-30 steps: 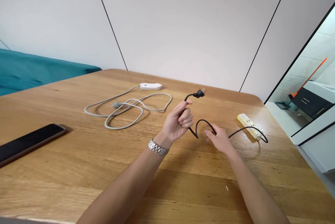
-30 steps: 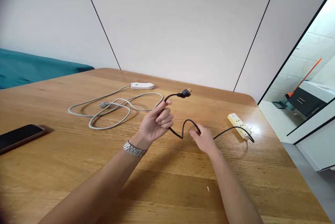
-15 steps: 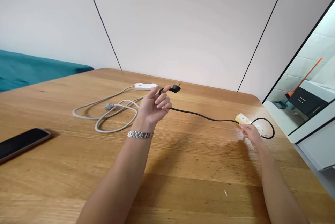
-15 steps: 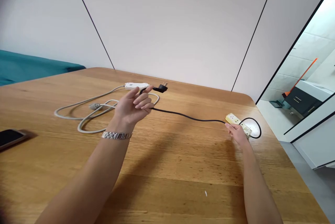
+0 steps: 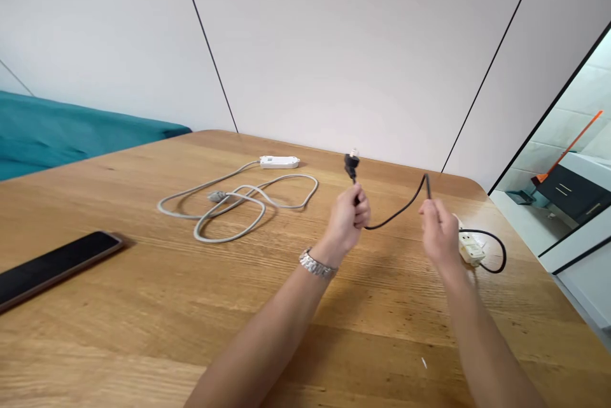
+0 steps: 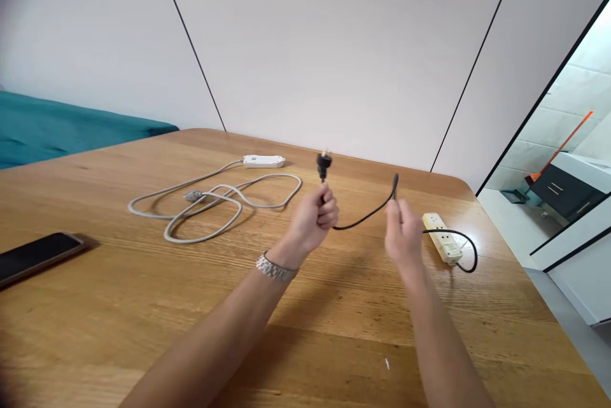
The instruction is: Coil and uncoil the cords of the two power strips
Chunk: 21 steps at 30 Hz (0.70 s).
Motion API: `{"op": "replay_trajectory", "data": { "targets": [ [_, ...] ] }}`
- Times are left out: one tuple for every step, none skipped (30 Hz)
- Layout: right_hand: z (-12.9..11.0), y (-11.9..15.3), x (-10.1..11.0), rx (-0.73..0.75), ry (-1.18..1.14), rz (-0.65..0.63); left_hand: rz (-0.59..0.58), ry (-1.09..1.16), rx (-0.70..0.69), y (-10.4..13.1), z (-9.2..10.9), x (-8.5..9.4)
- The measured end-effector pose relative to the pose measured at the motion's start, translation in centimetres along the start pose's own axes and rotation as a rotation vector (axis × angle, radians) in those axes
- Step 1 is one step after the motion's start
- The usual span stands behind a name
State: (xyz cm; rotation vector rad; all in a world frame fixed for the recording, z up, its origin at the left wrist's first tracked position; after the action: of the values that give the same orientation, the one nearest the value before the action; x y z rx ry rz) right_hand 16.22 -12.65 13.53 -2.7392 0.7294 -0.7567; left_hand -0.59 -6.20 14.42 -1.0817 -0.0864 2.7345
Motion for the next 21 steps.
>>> {"op": "replay_trajectory", "data": {
  "targets": [
    [-1.0,0.8,-0.9,0.073,0.053,-0.043,-0.023,-0.029,0.011,0.5,-0.9,-0.5],
    [-1.8,1.4,-1.7,0.142,0.107,-0.116,-0.033,-0.056,0.014,1.0,-1.6,-0.9],
    [-2.3,2.0,-2.3,0.200,0.164,-0.186,-0.035,-0.079,0.015,1.3,-2.2,-1.1],
    [-2.6,2.4,-2.8,0.241,0.217,-0.274,-0.031,-0.100,0.019,1.5,-2.5,-1.2],
    [-2.6,2.7,-3.2,0.264,0.266,-0.353,-0.034,-0.112,0.024,1.5,-2.6,-1.2],
    [-2.5,2.8,-3.4,0.276,0.308,-0.418,-0.048,-0.114,0.029,1.5,-2.5,-1.2],
    [-2.4,2.8,-3.5,0.281,0.344,-0.470,-0.072,-0.104,0.033,1.4,-2.1,-1.2],
    [-2.2,2.7,-3.5,0.279,0.374,-0.518,-0.098,-0.090,0.033,1.2,-1.7,-1.1],
    [-1.9,2.6,-3.4,0.267,0.398,-0.568,-0.111,-0.074,0.021,1.0,-1.0,-1.1],
    [-1.7,2.5,-3.4,0.240,0.415,-0.618,-0.106,-0.059,0.001,0.8,-0.3,-1.0],
    [-1.5,2.3,-3.3,0.195,0.431,-0.666,-0.091,-0.047,-0.018,0.6,0.6,-0.8],
    [-1.2,2.2,-3.1,0.133,0.448,-0.707,-0.072,-0.034,-0.036,0.4,1.4,-0.7],
    [-0.9,2.0,-3.0,0.061,0.464,-0.740,-0.054,-0.015,-0.052,0.3,2.3,-0.5],
    [-0.6,1.7,-2.8,-0.013,0.470,-0.770,-0.042,0.012,-0.066,0.2,3.3,-0.4],
    [-0.2,1.4,-2.5,-0.084,0.463,-0.799,-0.034,0.045,-0.078,0.2,4.2,-0.2],
    [0.2,1.1,-2.1,-0.150,0.446,-0.826,-0.031,0.081,-0.093,0.2,5.0,0.0],
    [0.8,0.8,-1.7,-0.212,0.420,-0.850,-0.029,0.120,-0.115,0.2,5.9,0.2],
    [1.5,0.4,-1.1,-0.272,0.386,-0.868,-0.025,0.158,-0.147,0.3,6.8,0.5],
    [2.3,0.0,-0.5,-0.332,0.349,-0.881,-0.019,0.191,-0.185,0.4,7.7,1.0],
    [3.3,-0.4,0.1,-0.386,0.312,-0.891,-0.014,0.220,-0.229,0.5,8.5,1.4],
    [4.2,-0.7,0.9,-0.433,0.270,-0.907,-0.009,0.241,-0.271,0.5,9.3,1.9]
  ]
}}
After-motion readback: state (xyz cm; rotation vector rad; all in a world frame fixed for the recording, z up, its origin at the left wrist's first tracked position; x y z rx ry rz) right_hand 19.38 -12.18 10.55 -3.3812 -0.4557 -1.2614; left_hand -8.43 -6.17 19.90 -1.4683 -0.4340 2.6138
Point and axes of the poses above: each hand's wrist, its own y-axis away from the middle knuckle, its own x-axis out of the back of the hand, z = x × y, the point moved 2 cm from there along -y, towards the middle knuckle, and after that the axes turned 14 degrees about -x, right-handed, at the moved point
